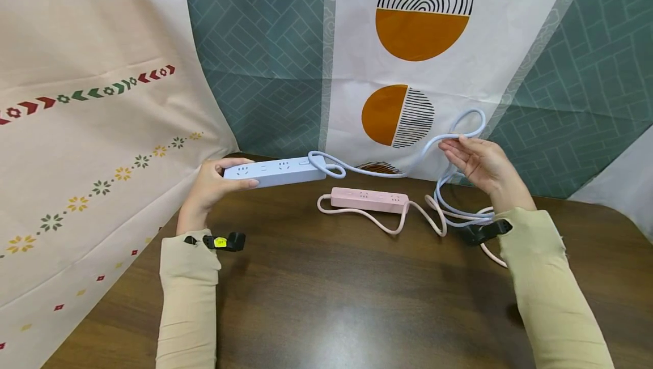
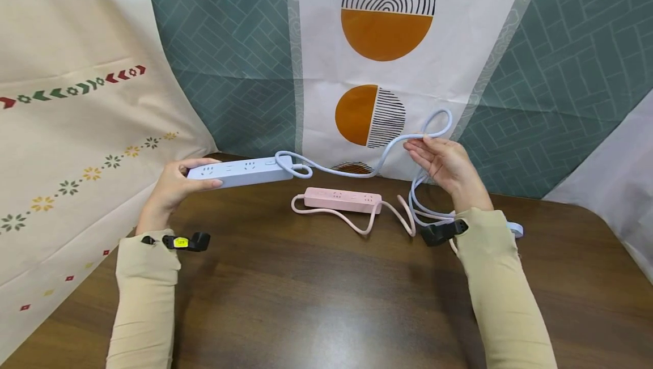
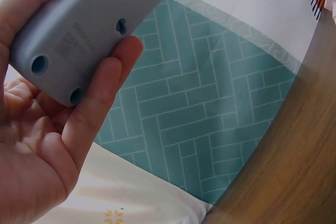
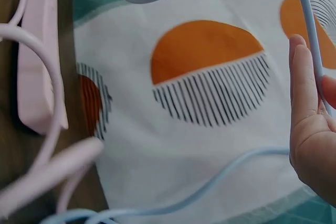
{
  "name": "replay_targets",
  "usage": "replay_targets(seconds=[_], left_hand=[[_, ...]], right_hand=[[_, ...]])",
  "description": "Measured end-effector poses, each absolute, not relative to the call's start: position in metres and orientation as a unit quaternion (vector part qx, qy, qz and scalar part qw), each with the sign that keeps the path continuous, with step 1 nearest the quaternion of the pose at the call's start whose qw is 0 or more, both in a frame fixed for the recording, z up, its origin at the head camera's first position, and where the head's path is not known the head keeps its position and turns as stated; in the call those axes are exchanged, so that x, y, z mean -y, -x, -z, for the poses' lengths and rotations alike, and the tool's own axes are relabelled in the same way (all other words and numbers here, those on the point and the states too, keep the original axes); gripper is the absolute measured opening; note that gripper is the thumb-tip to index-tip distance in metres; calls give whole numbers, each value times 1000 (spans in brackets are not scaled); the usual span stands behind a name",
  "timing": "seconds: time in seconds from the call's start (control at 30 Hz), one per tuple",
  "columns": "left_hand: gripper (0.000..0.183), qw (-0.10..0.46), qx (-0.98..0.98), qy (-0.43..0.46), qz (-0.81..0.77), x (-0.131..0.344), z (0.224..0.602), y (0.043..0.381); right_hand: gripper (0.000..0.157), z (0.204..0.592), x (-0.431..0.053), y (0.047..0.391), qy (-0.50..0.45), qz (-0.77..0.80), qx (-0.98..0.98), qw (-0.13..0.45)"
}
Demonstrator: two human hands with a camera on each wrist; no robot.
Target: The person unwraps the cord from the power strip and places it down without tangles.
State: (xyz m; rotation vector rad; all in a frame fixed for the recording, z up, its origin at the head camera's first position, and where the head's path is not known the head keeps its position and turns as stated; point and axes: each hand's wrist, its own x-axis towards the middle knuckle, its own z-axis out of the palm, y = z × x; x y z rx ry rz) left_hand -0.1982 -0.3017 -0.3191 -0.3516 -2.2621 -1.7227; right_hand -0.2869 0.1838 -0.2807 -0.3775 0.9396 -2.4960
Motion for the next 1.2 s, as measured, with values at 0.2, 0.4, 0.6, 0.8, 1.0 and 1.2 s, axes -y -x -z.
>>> replay_targets(seconds=[0.2, 0.4, 0.6, 0.8, 1.0, 1.2], left_hand=[[40, 135, 794, 109, 582, 302, 319, 198], [44, 125, 810, 90, 565, 300, 320, 199], [46, 119, 825, 62, 548, 300, 322, 201], [48, 123, 835, 43, 535, 300, 324, 203], [50, 144, 844, 12, 517, 300, 326, 206], [51, 188, 840, -19, 509, 297, 325, 207]], right_hand=[[29, 274, -211, 287, 114, 926, -290, 215], [31, 276, -241, 284, 102, 936, -256, 219], [34, 274, -272, 278, 90, 939, -246, 225], [38, 270, -300, 273, 88, 941, -219, 242], [39, 270, -319, 268, 71, 949, -190, 241], [41, 276, -337, 262, 69, 949, -181, 249]])
